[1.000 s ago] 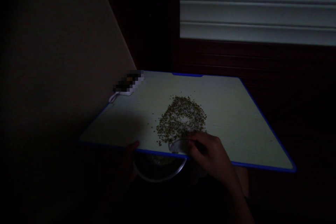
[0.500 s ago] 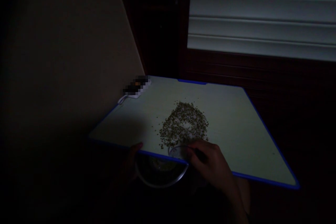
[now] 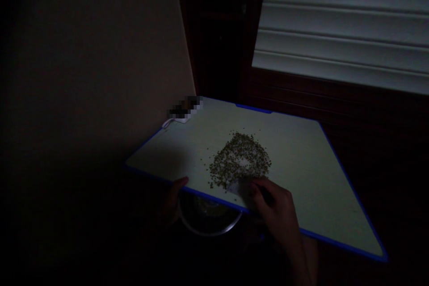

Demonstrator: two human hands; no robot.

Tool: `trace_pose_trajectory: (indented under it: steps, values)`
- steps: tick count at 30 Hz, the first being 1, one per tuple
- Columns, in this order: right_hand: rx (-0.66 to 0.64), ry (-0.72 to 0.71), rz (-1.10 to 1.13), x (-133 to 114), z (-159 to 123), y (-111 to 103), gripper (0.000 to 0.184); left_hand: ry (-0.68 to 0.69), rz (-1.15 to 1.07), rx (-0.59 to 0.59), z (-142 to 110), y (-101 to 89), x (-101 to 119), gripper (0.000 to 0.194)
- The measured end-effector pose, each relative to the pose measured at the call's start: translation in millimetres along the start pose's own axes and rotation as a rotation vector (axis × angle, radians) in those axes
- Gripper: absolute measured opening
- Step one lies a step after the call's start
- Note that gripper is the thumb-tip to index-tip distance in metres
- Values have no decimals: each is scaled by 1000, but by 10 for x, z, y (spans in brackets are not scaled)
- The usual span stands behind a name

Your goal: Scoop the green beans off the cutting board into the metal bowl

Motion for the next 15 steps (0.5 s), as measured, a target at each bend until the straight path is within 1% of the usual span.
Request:
trace_pose_trajectory:
  steps: [2, 4, 7, 10, 13, 15]
  values:
    - [69, 41, -35, 29, -4, -19, 26, -10, -26, -27, 8, -10, -18, 27]
    - [104, 50, -59, 37, -1, -27, 26, -4, -41, -56, 14, -12, -24, 26]
    - [54, 4, -64, 20, 12, -11, 26, 20, -57, -55, 21, -17, -20, 28]
    - [5, -38, -70, 11, 21, -3, 26, 10, -60, -43, 31, -26, -29, 34]
    - [-36, -40, -65, 25, 19, -4, 25, 23, -69, -53, 38, -33, -32, 39]
    - [-46, -33, -58, 30, 14, -9, 23, 26, -74, -64, 41, -34, -31, 40]
Point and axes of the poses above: each hand's wrist, its own z-axis towards the middle knuckle, its own y-axis out of the palm, x = y × z, the point moved 3 cm from there along z, towards the middle knuckle, and after that the axes turned 8 degrees about -z, right-handed, at the moved point
